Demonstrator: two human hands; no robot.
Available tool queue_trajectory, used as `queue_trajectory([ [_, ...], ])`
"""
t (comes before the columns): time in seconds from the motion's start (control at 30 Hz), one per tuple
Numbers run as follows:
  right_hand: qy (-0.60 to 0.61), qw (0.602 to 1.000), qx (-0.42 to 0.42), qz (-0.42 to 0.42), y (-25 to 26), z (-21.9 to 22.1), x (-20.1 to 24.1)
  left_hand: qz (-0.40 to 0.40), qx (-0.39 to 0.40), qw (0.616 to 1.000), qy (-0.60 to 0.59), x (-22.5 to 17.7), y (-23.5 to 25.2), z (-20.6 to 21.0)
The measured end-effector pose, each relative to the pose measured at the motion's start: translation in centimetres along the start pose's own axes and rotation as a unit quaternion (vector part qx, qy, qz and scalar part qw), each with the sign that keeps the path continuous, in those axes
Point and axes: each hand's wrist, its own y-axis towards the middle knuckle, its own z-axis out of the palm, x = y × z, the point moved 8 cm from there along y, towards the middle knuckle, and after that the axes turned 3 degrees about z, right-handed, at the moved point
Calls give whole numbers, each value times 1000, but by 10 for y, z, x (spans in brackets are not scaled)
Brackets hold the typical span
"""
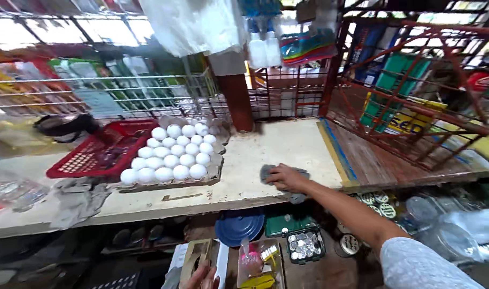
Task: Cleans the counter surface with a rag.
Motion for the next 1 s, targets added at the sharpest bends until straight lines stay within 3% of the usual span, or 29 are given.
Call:
queue_trajectory([
  [0.1,30,980,-114,159,-74,-94,-48,-7,24,1000,-7,17,1,8],
  [0.17,-11,955,-196,221,-120,-146,-73,-1,37,999,8,20,2,24],
  [0.23,-65,944,-134,295,-159,-147,-106,33,65,997,35,11,5,52],
  [0.3,-112,924,-18,366,-190,-110,-131,96,99,988,71,-3,9,89],
  [0.33,-135,916,-14,378,-196,-100,-135,140,113,979,96,-9,13,109],
  [0.43,-152,912,-23,379,-167,-105,-156,307,117,922,205,-19,33,177],
  [0.53,-150,919,-28,365,-110,-126,-213,423,79,853,295,-14,60,246],
  [0.63,-156,922,-82,344,-47,-148,-269,424,53,820,381,11,88,289],
  [0.77,-152,914,-115,359,0,-171,-292,400,23,793,459,23,97,298],
  [0.9,-139,918,-112,354,-24,-166,-278,394,24,793,464,23,96,296],
  [1.0,-119,924,-108,346,-98,-165,-248,392,27,792,467,22,95,298],
])
